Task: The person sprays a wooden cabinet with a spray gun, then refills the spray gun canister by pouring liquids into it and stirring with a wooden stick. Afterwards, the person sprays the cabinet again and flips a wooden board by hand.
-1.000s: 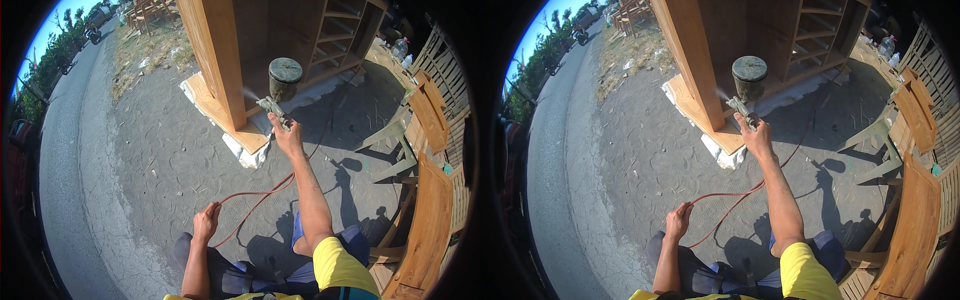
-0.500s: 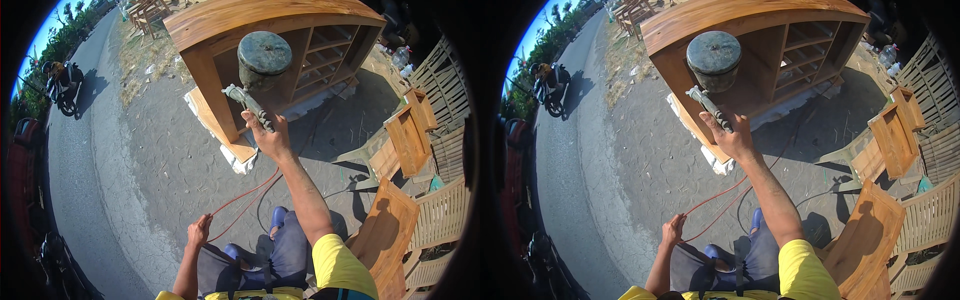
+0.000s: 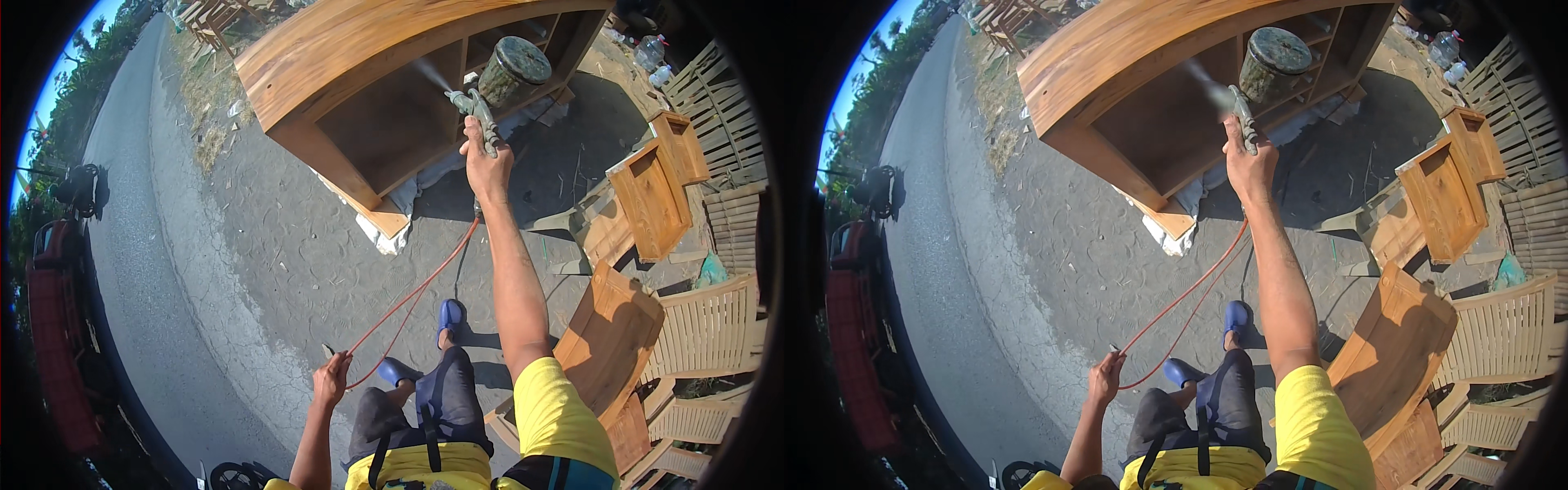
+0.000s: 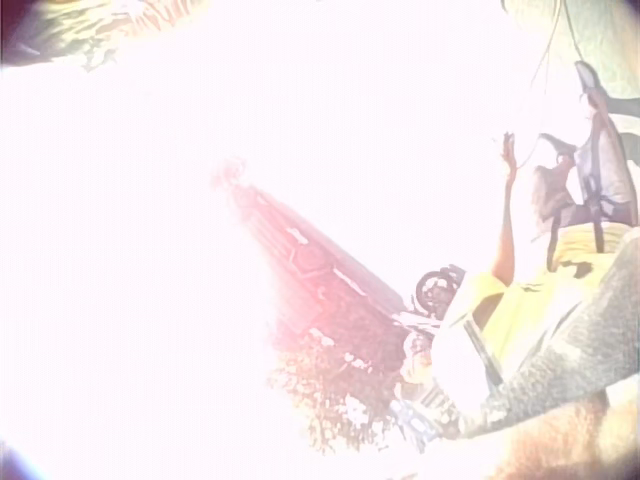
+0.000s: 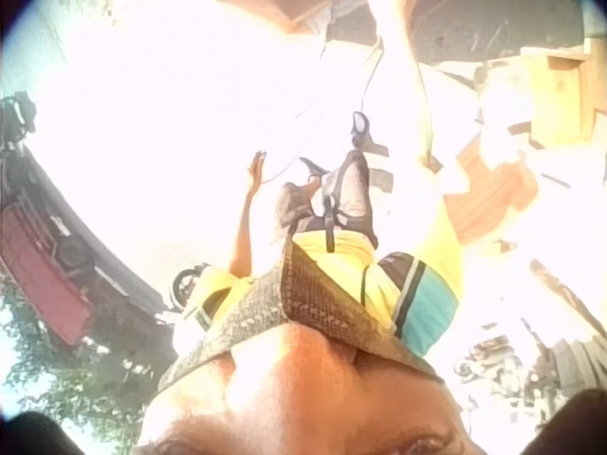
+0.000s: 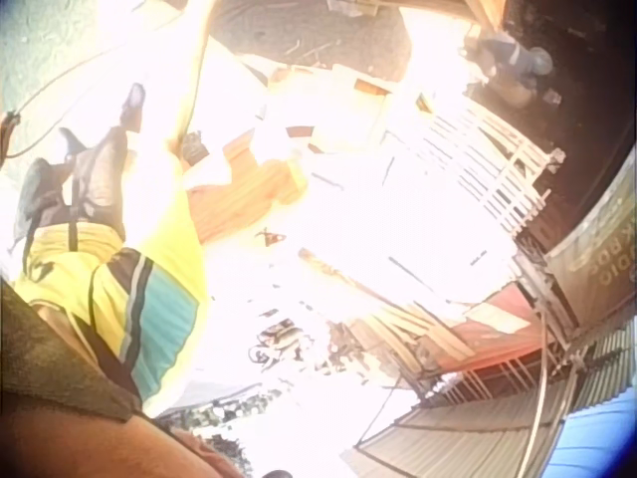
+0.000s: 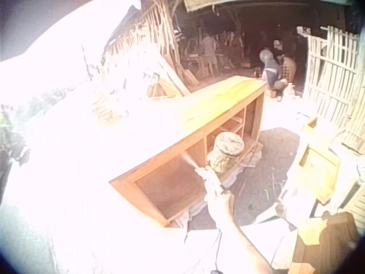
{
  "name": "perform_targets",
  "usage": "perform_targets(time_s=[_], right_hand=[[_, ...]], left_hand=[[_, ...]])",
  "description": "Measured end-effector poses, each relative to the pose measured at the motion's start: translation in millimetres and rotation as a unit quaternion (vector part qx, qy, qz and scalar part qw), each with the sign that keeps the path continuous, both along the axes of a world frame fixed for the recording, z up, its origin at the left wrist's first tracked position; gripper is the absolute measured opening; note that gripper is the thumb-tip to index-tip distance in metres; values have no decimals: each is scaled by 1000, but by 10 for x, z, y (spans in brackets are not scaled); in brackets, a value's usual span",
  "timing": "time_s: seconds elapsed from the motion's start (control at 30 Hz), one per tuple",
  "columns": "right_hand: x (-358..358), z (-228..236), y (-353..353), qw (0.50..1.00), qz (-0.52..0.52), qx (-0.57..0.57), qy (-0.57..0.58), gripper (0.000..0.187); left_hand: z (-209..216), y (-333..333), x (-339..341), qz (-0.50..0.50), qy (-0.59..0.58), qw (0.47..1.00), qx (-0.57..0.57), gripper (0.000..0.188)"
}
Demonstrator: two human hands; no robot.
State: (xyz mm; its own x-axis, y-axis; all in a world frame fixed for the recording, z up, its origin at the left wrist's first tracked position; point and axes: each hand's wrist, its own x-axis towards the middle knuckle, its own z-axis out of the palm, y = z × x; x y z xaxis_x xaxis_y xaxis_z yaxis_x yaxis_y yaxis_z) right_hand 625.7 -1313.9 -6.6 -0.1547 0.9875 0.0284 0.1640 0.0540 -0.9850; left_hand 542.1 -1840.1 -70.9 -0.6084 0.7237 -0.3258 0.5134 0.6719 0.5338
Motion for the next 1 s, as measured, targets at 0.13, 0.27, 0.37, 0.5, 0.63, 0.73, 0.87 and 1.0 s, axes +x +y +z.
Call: perform_targets(time_s=[0.13, 0.27, 0.37, 0.5, 0.63, 0.73, 0.87, 1.0], right_hand=[[174, 26, 366, 994, -57, 41, -89, 58], [295, 122, 376, 994, -18, 57, -92, 60], [304, 188, 205, 995, 41, 51, -73, 58], [164, 238, -184, 992, 98, 73, -24, 53], [7, 330, -571, 974, 188, 119, -48, 47], [-85, 432, -812, 959, 259, 82, -79, 48], [-163, 539, -1053, 952, 290, 95, -4, 53], [-116, 552, -916, 958, 277, 61, -51, 62]], left_hand=[[203, 361, 205, -11, -41, 999, -26, 21], [258, 531, 329, -25, -67, 997, 3, 23], [325, 495, 283, -31, -65, 997, -42, 26], [378, 220, 178, -30, -55, 997, -45, 24], [416, -53, 70, -27, -48, 998, -35, 23], [484, -243, 44, -18, -44, 998, -33, 22], [605, -419, -25, -22, -41, 999, 9, 22], [799, -474, -10, -12, -17, 1000, -19, 23]])
